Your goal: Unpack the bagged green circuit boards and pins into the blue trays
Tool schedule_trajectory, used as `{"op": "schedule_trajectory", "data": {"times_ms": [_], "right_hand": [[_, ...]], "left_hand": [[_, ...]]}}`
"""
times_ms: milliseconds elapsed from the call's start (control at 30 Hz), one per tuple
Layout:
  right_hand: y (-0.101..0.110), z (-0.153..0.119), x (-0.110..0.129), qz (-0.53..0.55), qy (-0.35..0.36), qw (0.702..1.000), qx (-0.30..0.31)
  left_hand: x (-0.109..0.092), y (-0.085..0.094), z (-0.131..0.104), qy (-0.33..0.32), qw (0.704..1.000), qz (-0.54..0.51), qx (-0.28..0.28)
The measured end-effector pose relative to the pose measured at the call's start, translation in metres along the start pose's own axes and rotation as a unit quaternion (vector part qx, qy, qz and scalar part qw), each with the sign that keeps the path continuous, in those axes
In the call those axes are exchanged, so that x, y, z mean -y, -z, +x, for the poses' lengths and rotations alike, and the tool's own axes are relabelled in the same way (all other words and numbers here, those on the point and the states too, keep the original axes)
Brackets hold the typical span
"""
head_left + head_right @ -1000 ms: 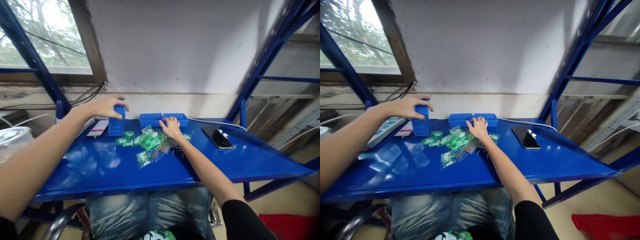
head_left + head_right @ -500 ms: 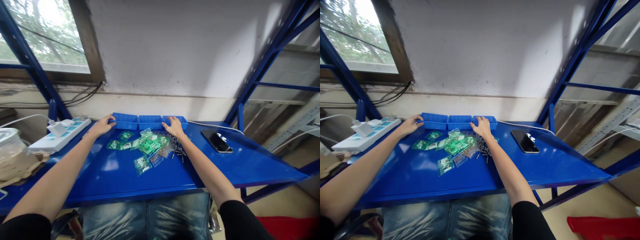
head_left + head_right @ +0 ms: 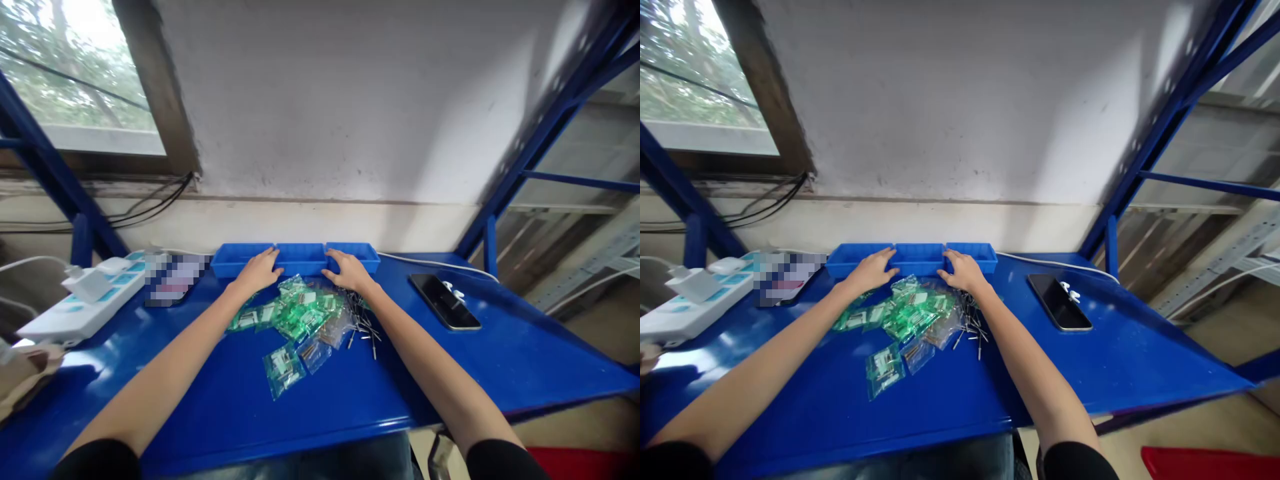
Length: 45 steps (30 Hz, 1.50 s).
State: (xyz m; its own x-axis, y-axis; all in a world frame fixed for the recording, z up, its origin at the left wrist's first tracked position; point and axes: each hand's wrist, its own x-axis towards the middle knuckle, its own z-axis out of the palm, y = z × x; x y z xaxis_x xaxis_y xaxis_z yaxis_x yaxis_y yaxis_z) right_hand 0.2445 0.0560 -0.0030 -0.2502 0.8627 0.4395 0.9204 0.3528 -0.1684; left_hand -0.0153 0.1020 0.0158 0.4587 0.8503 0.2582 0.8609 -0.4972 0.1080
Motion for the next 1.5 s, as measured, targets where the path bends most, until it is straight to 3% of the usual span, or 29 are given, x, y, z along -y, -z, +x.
{"op": "schedule_trajectory", "data": {"times_ms": [167,500,767,1200,1500], "right_hand": [[0.001,0.001,-0.001,-0.002,-0.014,1.0,-0.014],[0.002,-0.006,0.005,0.009,-0.003,1.0,-0.014],[0.009,-0.021,0.012,0.047,0.024,0.999,-0.011],[0.007,-0.02,0.013,0.058,0.046,0.996,-0.053],[0.011,-0.02,0.014,0.055,0.039,0.997,-0.046]], "left_hand": [[-0.004,-0.002,-0.001,-0.022,0.999,-0.015,-0.047],[-0.008,0.0,-0.014,-0.008,0.999,-0.033,-0.03],[-0.023,0.01,-0.036,0.009,0.999,-0.035,-0.023],[-0.027,0.013,-0.038,0.0,1.0,-0.026,-0.001],[-0.029,0.009,-0.039,0.007,0.997,-0.075,-0.034]]}}
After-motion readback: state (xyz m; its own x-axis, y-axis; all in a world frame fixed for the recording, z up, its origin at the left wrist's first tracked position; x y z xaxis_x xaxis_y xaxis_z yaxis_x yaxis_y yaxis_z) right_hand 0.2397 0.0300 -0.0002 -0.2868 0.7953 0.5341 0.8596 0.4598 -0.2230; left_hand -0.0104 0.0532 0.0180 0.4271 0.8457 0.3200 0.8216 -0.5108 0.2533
